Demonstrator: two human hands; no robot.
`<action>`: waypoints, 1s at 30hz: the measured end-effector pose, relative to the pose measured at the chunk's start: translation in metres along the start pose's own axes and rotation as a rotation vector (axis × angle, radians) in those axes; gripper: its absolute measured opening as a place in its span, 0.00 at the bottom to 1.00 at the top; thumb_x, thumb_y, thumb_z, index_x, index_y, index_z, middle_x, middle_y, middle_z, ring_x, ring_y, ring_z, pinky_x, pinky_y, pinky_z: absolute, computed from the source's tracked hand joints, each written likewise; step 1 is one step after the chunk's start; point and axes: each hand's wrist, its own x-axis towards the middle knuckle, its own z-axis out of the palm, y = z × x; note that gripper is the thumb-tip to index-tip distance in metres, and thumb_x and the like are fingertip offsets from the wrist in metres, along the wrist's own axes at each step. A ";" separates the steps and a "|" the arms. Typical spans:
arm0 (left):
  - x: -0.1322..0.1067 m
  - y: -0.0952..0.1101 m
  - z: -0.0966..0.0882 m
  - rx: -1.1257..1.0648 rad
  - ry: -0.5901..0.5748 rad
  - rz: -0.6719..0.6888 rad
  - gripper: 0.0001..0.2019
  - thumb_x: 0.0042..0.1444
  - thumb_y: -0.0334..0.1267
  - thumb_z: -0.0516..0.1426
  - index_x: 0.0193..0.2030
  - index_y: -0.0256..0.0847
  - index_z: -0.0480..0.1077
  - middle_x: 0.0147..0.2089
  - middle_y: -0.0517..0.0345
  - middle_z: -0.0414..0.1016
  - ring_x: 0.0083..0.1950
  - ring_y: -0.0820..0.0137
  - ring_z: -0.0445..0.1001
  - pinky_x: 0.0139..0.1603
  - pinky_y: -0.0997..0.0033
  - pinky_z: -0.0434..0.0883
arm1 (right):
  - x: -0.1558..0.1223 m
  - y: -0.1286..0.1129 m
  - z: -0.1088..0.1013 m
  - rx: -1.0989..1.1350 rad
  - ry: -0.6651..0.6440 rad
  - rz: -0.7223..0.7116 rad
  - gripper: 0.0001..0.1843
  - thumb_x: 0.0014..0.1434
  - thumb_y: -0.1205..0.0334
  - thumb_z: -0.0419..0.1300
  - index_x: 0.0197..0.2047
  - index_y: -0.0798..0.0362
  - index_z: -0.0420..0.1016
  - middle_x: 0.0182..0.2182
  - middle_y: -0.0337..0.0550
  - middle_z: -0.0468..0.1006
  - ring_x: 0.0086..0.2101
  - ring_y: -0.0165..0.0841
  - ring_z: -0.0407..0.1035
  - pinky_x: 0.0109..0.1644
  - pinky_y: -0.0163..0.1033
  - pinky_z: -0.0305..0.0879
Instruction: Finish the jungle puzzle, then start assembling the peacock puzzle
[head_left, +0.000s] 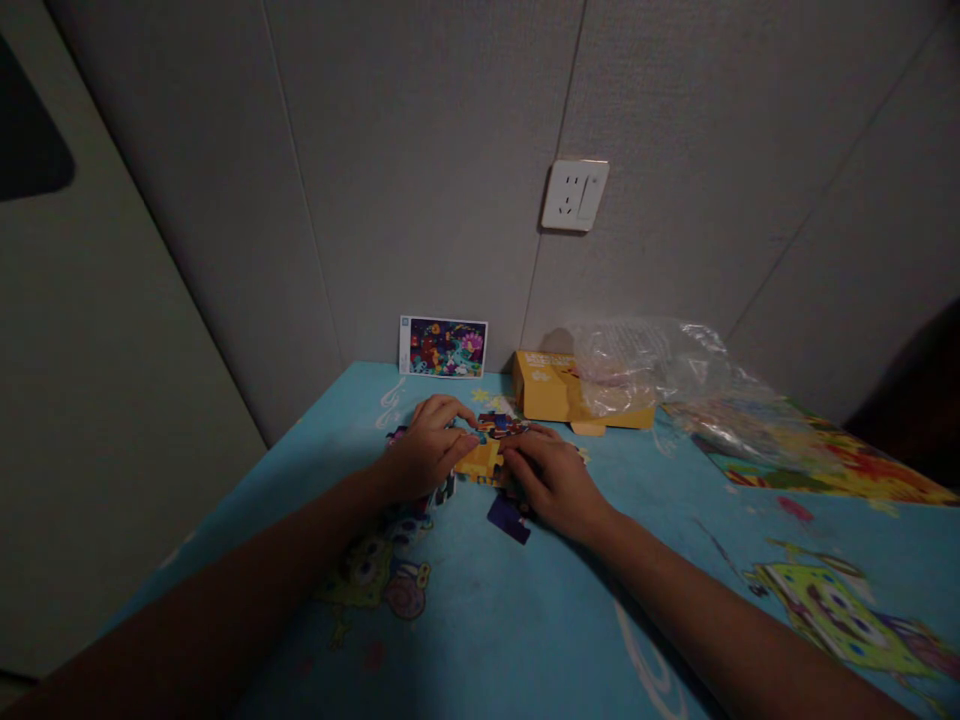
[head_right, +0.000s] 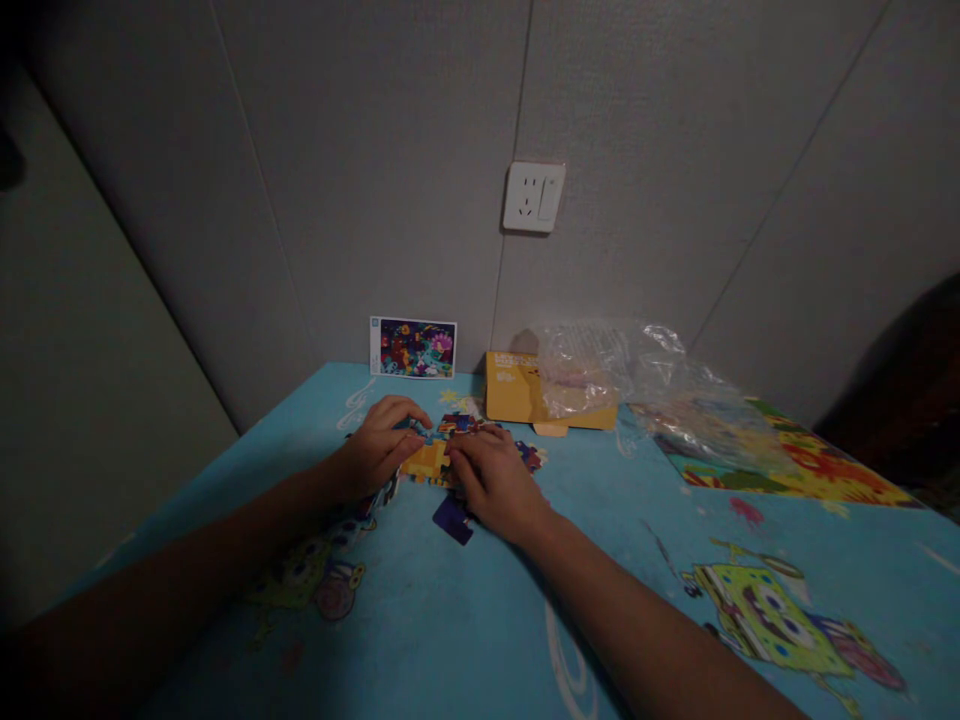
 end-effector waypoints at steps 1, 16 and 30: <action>0.000 0.000 0.000 -0.003 0.003 0.001 0.16 0.66 0.37 0.47 0.35 0.38 0.74 0.47 0.51 0.74 0.53 0.62 0.64 0.57 0.56 0.60 | 0.000 0.000 0.000 0.000 -0.001 0.002 0.10 0.65 0.66 0.50 0.37 0.52 0.73 0.31 0.42 0.79 0.35 0.36 0.71 0.49 0.46 0.62; -0.001 -0.006 -0.005 0.059 0.074 0.160 0.13 0.61 0.45 0.57 0.51 0.48 0.76 0.58 0.47 0.66 0.58 0.56 0.63 0.58 0.50 0.63 | -0.003 -0.008 -0.004 0.144 0.067 0.082 0.13 0.64 0.60 0.55 0.49 0.51 0.75 0.41 0.46 0.80 0.41 0.37 0.73 0.45 0.42 0.66; 0.001 -0.003 -0.003 -0.028 0.075 0.121 0.16 0.55 0.42 0.63 0.49 0.41 0.71 0.53 0.48 0.72 0.58 0.58 0.67 0.58 0.52 0.64 | -0.004 -0.007 -0.003 0.133 0.124 0.068 0.13 0.60 0.63 0.58 0.49 0.50 0.70 0.43 0.46 0.78 0.43 0.38 0.73 0.46 0.45 0.68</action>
